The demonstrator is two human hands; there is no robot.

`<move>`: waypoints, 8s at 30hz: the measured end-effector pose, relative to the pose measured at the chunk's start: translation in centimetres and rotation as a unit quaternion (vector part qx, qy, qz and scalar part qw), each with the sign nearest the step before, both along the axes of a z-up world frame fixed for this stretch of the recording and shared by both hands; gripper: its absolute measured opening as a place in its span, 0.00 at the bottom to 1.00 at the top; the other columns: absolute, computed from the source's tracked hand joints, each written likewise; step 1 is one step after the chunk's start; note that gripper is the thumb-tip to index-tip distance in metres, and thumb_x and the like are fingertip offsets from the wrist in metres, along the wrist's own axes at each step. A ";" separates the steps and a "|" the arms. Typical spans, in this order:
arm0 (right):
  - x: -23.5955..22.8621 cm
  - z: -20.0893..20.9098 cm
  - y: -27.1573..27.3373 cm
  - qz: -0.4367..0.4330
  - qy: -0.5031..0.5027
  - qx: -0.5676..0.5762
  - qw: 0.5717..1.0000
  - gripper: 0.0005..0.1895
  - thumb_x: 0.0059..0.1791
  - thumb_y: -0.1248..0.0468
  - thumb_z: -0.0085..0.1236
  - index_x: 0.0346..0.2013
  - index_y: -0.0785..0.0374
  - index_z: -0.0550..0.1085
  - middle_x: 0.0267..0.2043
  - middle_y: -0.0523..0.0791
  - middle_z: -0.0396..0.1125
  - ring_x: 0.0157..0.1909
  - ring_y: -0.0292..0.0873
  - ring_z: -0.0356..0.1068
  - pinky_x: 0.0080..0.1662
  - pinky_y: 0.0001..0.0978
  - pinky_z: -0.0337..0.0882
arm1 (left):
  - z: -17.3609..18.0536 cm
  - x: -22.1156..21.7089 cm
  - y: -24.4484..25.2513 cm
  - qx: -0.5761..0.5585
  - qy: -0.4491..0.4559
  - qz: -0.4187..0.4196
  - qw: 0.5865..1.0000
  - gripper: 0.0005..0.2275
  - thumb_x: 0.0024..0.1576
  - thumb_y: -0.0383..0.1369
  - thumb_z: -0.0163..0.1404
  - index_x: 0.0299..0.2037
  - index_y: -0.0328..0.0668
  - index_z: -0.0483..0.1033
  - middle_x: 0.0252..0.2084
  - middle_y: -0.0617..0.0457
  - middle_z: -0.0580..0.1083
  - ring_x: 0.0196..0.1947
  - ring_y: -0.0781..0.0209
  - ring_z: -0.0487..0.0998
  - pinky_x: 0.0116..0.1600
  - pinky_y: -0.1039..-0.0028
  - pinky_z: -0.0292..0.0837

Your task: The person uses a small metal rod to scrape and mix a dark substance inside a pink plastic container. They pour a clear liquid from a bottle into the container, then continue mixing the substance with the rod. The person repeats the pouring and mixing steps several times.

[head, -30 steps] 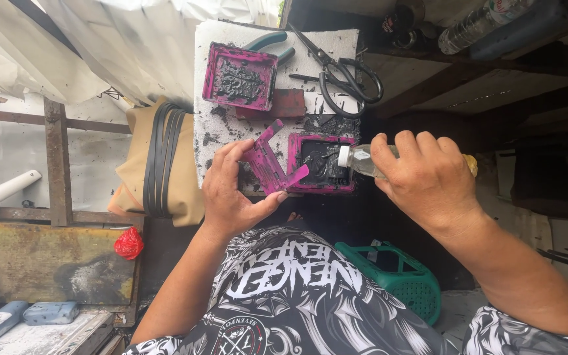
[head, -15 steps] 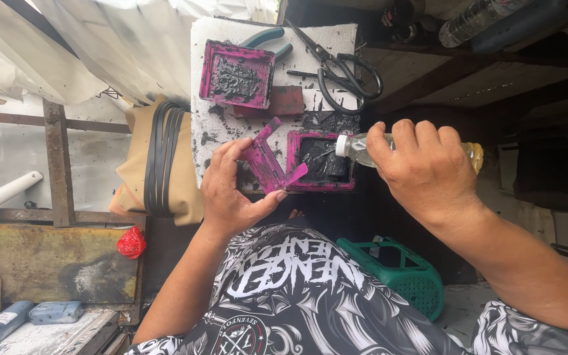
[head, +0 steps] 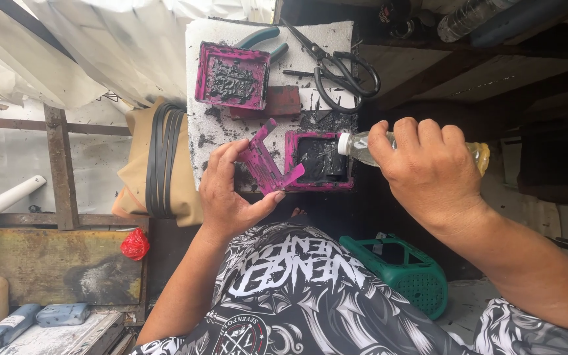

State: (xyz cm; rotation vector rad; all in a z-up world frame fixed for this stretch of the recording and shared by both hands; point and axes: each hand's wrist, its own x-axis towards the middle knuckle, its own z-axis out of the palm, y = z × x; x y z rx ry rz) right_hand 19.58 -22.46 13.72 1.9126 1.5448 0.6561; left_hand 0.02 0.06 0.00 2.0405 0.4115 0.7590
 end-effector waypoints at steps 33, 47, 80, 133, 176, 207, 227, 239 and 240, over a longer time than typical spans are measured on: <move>11.1 -3.2 0.7 -0.205 0.498 0.425 0.728 0.21 0.47 0.55 0.72 0.49 0.56 0.72 0.42 0.42 0.70 0.40 0.42 0.68 0.41 0.36 0.66 | 1.6 -0.1 -0.4 0.071 0.009 0.013 0.997 0.35 0.51 0.55 0.57 0.64 0.41 0.65 0.57 0.48 0.70 0.48 0.60 0.77 0.51 0.69 0.76; 26.4 -16.2 17.9 -0.278 0.568 0.470 0.616 0.22 0.37 0.56 0.77 0.41 0.53 0.77 0.43 0.41 0.77 0.46 0.43 0.77 0.48 0.35 0.73 | 0.5 -0.2 -0.4 0.085 0.025 0.019 0.996 0.36 0.49 0.52 0.59 0.65 0.41 0.66 0.57 0.46 0.70 0.53 0.54 0.74 0.59 0.65 0.72; 4.1 -5.5 1.9 0.065 0.485 0.118 0.864 0.08 0.51 0.63 0.60 0.43 0.60 0.79 0.35 0.44 0.71 0.39 0.44 0.72 0.46 0.35 0.72 | -1.4 0.4 -0.3 0.042 -0.014 0.039 0.998 0.41 0.41 0.56 0.67 0.62 0.39 0.71 0.56 0.47 0.73 0.49 0.50 0.78 0.52 0.60 0.71; -1.4 -4.0 3.0 0.071 0.323 0.068 0.941 0.10 0.48 0.64 0.57 0.21 0.57 0.72 0.19 0.40 0.58 0.25 0.42 0.64 0.33 0.34 0.67 | 0.1 0.1 0.1 0.029 -0.031 -0.002 0.999 0.40 0.44 0.53 0.67 0.63 0.41 0.67 0.59 0.47 0.70 0.48 0.52 0.77 0.50 0.60 0.71; -1.5 -6.3 2.8 0.067 0.426 0.203 0.879 0.07 0.48 0.67 0.55 0.24 0.58 0.73 0.20 0.40 0.57 0.25 0.43 0.66 0.32 0.32 0.68 | 0.4 0.4 0.0 0.027 -0.031 0.011 0.999 0.40 0.43 0.53 0.68 0.62 0.40 0.69 0.57 0.46 0.72 0.47 0.51 0.78 0.49 0.60 0.72; -1.2 -6.9 3.2 0.048 0.444 0.216 0.868 0.10 0.49 0.64 0.56 0.23 0.58 0.72 0.20 0.42 0.59 0.27 0.47 0.68 0.33 0.36 0.69 | 0.4 0.0 0.1 0.031 -0.023 -0.003 0.999 0.40 0.43 0.52 0.68 0.63 0.40 0.68 0.58 0.46 0.71 0.47 0.51 0.78 0.50 0.59 0.72; 0.0 -6.2 3.5 0.069 0.470 0.175 0.862 0.04 0.49 0.67 0.56 0.30 0.59 0.76 0.23 0.43 0.63 0.30 0.46 0.70 0.36 0.35 0.71 | 0.1 0.2 0.0 0.031 -0.030 0.001 0.999 0.40 0.43 0.53 0.67 0.63 0.40 0.68 0.58 0.46 0.71 0.49 0.49 0.77 0.50 0.58 0.72; 1.1 -5.4 3.4 0.044 0.456 0.147 0.877 0.06 0.48 0.66 0.56 0.25 0.58 0.74 0.22 0.41 0.60 0.28 0.44 0.68 0.35 0.33 0.69 | 0.2 0.2 0.0 0.031 -0.033 -0.001 0.999 0.39 0.44 0.53 0.67 0.63 0.39 0.68 0.58 0.45 0.71 0.47 0.50 0.77 0.50 0.59 0.71; 1.3 -5.8 3.6 0.052 0.406 0.170 0.896 0.05 0.50 0.67 0.55 0.29 0.57 0.75 0.24 0.40 0.60 0.29 0.42 0.67 0.36 0.31 0.69 | 0.3 0.2 0.0 0.036 -0.034 -0.002 0.999 0.39 0.44 0.53 0.66 0.63 0.39 0.68 0.58 0.45 0.71 0.47 0.51 0.77 0.50 0.58 0.71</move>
